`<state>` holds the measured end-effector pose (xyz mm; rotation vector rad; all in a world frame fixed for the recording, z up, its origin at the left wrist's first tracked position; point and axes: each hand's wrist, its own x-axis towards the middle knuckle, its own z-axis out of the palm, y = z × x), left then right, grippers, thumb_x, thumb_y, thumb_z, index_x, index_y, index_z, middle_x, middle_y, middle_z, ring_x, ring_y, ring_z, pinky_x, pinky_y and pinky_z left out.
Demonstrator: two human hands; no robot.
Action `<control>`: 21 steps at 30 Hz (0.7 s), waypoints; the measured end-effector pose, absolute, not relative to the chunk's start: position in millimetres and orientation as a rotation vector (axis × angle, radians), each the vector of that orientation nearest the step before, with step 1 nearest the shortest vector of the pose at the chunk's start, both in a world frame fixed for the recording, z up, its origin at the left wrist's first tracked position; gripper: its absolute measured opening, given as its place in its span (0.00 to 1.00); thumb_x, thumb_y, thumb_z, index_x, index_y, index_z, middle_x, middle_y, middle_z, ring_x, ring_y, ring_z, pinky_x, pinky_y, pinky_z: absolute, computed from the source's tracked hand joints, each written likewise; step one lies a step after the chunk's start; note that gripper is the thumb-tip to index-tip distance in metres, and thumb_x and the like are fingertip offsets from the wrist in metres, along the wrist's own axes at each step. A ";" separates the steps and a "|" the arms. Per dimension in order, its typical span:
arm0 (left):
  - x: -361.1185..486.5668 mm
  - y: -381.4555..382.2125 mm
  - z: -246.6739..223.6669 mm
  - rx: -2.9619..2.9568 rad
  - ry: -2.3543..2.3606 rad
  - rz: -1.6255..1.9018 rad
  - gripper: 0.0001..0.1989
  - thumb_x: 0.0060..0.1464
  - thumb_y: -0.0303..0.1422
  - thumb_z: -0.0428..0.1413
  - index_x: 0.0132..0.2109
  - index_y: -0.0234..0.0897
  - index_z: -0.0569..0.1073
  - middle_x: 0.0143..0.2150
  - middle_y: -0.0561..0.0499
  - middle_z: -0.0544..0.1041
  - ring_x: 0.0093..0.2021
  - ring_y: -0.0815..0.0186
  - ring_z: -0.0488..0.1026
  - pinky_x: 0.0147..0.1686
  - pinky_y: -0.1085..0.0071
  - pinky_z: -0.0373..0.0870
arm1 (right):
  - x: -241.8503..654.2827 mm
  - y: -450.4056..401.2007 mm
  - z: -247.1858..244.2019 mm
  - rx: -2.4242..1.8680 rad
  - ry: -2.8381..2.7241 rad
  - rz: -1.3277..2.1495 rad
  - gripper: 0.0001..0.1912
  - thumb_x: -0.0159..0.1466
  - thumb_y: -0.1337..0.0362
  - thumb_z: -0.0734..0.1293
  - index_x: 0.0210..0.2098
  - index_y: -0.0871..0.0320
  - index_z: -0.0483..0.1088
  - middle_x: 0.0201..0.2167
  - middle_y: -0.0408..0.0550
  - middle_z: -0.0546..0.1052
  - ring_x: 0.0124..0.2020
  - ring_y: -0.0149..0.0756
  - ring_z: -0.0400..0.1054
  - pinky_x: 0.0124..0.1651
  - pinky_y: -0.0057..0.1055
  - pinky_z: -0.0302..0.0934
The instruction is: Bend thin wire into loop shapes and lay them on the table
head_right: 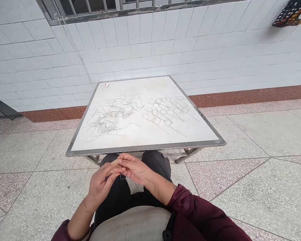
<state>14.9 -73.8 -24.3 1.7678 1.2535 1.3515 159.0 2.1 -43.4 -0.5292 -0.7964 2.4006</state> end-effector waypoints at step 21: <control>15.3 -71.4 -19.8 2.173 1.135 1.024 0.18 0.60 0.28 0.50 0.55 0.45 0.72 0.40 0.45 0.76 0.43 0.57 0.69 0.43 0.61 0.62 | 157.1 5.7 -62.4 -0.520 -0.580 2.690 0.13 0.55 0.58 0.73 0.29 0.60 0.67 0.21 0.38 0.68 0.23 0.24 0.61 0.28 0.24 0.55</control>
